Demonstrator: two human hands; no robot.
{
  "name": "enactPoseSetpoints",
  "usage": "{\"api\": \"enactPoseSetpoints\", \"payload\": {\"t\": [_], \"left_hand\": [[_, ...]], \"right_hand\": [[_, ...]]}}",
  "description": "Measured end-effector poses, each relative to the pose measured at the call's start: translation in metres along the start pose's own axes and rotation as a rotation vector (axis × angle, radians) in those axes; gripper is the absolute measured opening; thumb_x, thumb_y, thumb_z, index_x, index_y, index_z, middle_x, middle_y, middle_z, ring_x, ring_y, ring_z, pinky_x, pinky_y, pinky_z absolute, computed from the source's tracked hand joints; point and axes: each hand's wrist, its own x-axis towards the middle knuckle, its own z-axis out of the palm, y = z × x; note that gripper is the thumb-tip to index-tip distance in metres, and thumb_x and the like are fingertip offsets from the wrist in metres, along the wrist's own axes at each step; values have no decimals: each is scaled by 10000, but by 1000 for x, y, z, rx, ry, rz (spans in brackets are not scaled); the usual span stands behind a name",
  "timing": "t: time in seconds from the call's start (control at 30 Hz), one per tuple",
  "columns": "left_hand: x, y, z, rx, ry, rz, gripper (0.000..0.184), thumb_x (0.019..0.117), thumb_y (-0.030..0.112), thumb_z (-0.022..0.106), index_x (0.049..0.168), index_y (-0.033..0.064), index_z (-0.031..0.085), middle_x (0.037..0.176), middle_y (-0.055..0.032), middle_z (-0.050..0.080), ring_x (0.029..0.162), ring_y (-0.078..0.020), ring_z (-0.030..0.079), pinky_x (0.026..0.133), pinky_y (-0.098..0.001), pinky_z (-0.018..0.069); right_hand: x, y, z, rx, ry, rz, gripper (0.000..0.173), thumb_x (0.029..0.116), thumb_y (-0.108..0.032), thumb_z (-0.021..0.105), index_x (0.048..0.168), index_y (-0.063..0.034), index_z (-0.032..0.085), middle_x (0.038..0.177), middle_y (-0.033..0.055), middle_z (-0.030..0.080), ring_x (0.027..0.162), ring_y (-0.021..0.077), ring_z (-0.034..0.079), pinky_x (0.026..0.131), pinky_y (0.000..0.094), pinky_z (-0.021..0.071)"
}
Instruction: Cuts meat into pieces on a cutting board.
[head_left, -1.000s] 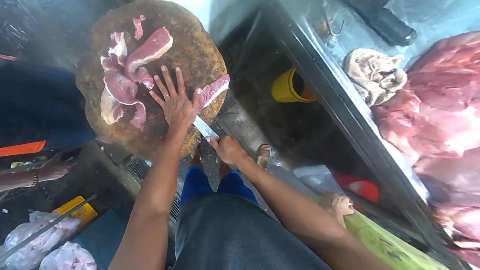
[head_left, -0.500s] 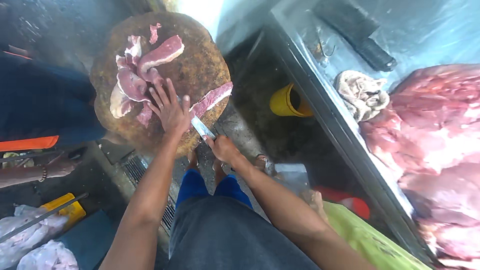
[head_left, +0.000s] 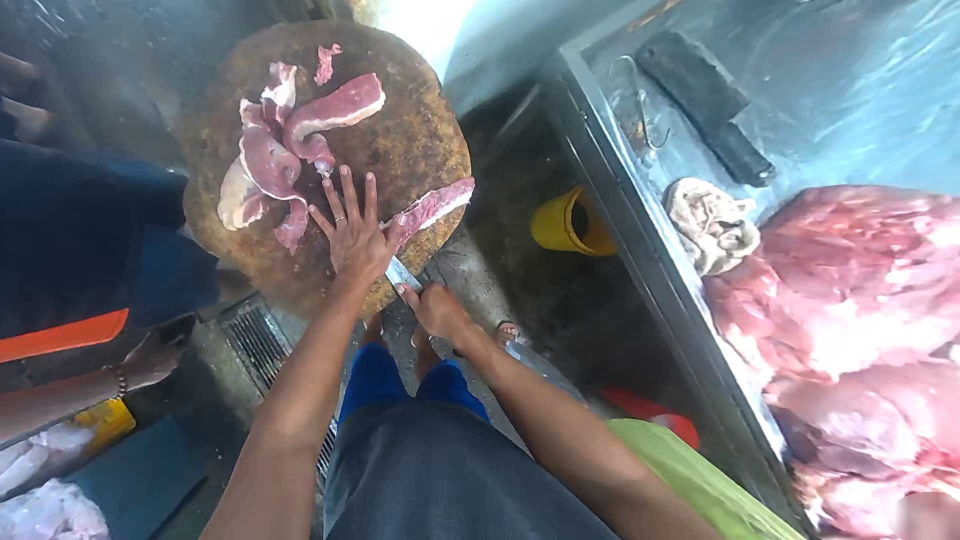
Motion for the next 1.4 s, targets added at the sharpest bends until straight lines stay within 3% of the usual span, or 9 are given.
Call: {"api": "enactPoseSetpoints", "payload": {"t": [0.1, 0.33, 0.6, 0.8, 1.0, 1.1, 1.23, 1.3, 1.4], "left_hand": [[0, -1, -1, 9, 20, 13, 896, 936, 820, 147, 1671, 319, 38, 1733, -65, -141, 1571, -383, -180, 1169, -784, -40], [-2, 0, -3, -3, 71, 2, 872, 948, 799, 149, 1671, 320, 61, 1735, -74, -123, 1575, -395, -152, 1154, -796, -49], [2, 7, -25, -40, 38, -60, 727, 1030, 593, 306, 1667, 285, 139, 1743, -80, -34, 1585, -407, -71, 1156, -787, -21], [25, 72, -23, -53, -8, 66, 747, 1006, 617, 384, 1659, 327, 166, 1745, -62, -32, 1580, -435, -48, 1154, -806, 19], [-47, -18, -21, 28, 5, 79, 656, 1057, 604, 256, 1654, 335, 207, 1743, -94, 5, 1576, -454, 16, 1149, -813, 50], [-93, -76, -30, 70, 19, 33, 750, 1026, 665, 302, 1642, 237, 282, 1721, -170, 119, 1566, -471, 91, 1167, -785, 80], [-112, -100, -59, 15, -5, -4, 835, 956, 512, 555, 1646, 157, 247, 1714, -213, 87, 1568, -471, 72, 1180, -762, 64], [-97, -77, -84, -70, -44, 35, 815, 936, 448, 650, 1619, 144, 326, 1693, -207, 199, 1558, -446, 166, 1193, -740, 97], [-47, -13, -113, -242, -176, 171, 548, 1008, 232, 577, 1523, 71, 481, 1526, -181, 511, 1427, -350, 470, 1194, -565, 343]], "right_hand": [[-14, 28, 14, -23, -9, 41, 803, 1001, -751, 324, 1037, -36, 689, 990, 186, 703, 975, 345, 706, 844, 585, 566], [-16, 9, 4, -129, -25, 90, 783, 1013, -733, 319, 1103, -42, 676, 1081, 197, 707, 1061, 356, 701, 870, 586, 563], [-92, 157, 73, -14, 15, 118, 775, 1006, -721, 381, 1121, -25, 701, 1035, 211, 719, 1018, 373, 707, 913, 596, 554], [-101, 167, 85, 358, 264, 184, 663, 1040, -637, 417, 1007, -45, 714, 869, 154, 697, 837, 306, 695, 810, 554, 561], [-104, 170, 62, 466, 368, 133, 679, 1039, -647, 409, 969, -40, 705, 828, 157, 678, 778, 312, 679, 758, 555, 555], [-98, 175, 55, 511, 396, 123, 688, 1044, -639, 407, 986, -18, 699, 862, 182, 678, 823, 334, 679, 791, 573, 544], [-89, 178, 57, 536, 388, 120, 694, 1048, -638, 397, 975, -15, 694, 853, 183, 673, 809, 336, 675, 777, 572, 539], [-89, 177, 54, 520, 393, 121, 701, 1044, -647, 398, 974, -16, 695, 851, 186, 674, 804, 338, 677, 777, 576, 540], [-90, 171, 50, 507, 406, 140, 720, 1036, -672, 376, 969, -30, 697, 855, 177, 674, 822, 336, 675, 789, 581, 537]]}}
